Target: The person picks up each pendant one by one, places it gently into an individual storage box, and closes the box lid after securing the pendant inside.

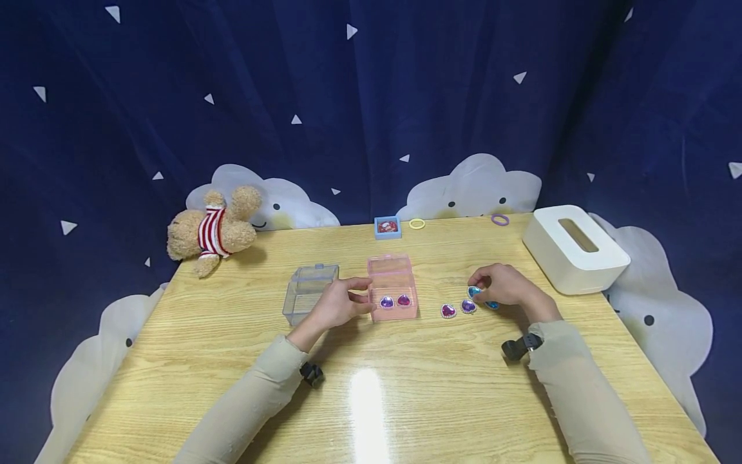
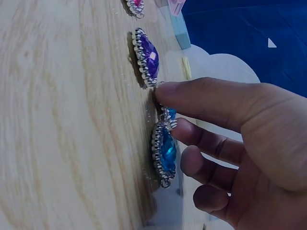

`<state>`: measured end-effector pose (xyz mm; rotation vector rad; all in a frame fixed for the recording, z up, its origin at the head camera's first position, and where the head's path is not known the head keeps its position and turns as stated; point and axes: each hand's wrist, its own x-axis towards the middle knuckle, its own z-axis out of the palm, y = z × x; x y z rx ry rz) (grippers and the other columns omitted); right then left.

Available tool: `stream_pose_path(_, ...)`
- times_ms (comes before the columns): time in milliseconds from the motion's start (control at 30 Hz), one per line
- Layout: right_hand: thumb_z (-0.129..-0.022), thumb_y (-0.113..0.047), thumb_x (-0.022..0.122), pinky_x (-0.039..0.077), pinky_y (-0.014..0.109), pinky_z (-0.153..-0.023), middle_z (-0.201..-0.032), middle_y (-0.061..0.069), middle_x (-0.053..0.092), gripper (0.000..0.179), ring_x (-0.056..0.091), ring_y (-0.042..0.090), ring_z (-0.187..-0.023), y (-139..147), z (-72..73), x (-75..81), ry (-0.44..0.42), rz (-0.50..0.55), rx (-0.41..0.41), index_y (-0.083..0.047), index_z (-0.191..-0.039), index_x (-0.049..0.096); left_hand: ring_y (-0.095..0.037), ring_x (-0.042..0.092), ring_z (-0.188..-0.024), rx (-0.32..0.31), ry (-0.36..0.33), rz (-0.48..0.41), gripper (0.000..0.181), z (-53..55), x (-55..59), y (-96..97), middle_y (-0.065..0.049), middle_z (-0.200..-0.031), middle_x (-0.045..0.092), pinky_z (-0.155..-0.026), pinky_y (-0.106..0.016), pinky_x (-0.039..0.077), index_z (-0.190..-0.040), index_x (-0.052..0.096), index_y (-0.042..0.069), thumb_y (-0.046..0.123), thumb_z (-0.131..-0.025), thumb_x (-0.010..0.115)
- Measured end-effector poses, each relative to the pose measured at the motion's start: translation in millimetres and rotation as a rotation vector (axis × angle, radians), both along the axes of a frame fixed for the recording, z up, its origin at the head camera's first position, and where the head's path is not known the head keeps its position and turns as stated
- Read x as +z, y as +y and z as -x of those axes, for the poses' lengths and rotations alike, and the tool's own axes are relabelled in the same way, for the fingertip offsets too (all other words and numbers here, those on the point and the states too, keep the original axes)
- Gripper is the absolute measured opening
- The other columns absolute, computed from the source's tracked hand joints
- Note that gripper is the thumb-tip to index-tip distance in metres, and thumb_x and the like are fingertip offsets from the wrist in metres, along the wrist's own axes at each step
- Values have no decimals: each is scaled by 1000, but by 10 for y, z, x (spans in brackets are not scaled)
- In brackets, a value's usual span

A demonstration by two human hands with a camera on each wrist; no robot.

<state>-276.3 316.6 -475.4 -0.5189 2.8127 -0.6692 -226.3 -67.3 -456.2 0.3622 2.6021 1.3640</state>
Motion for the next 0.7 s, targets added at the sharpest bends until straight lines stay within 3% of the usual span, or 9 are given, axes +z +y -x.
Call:
stream_pose_path(233,-78,-16,82,46,29,-71,-90,0,67,28,55,14,-82,-10,18,-17,3,-14,-9,-14,-104,74,-24,74,-100,2,1,5,60,7,-10,5,-17,-133,65,-79,-29,61,-138,59,5,14,-83,81)
stream_pose_path(700,-82,-29,81,50,30,-75,-95,-1,73,27,63,16,-88,-22,22,28,69,18,-36,-15,-104,73,-26,74,-101,2,2,3,59,10,-12,1,-18,-132,65,-80,-30,61,-137,60,5,14,-83,81)
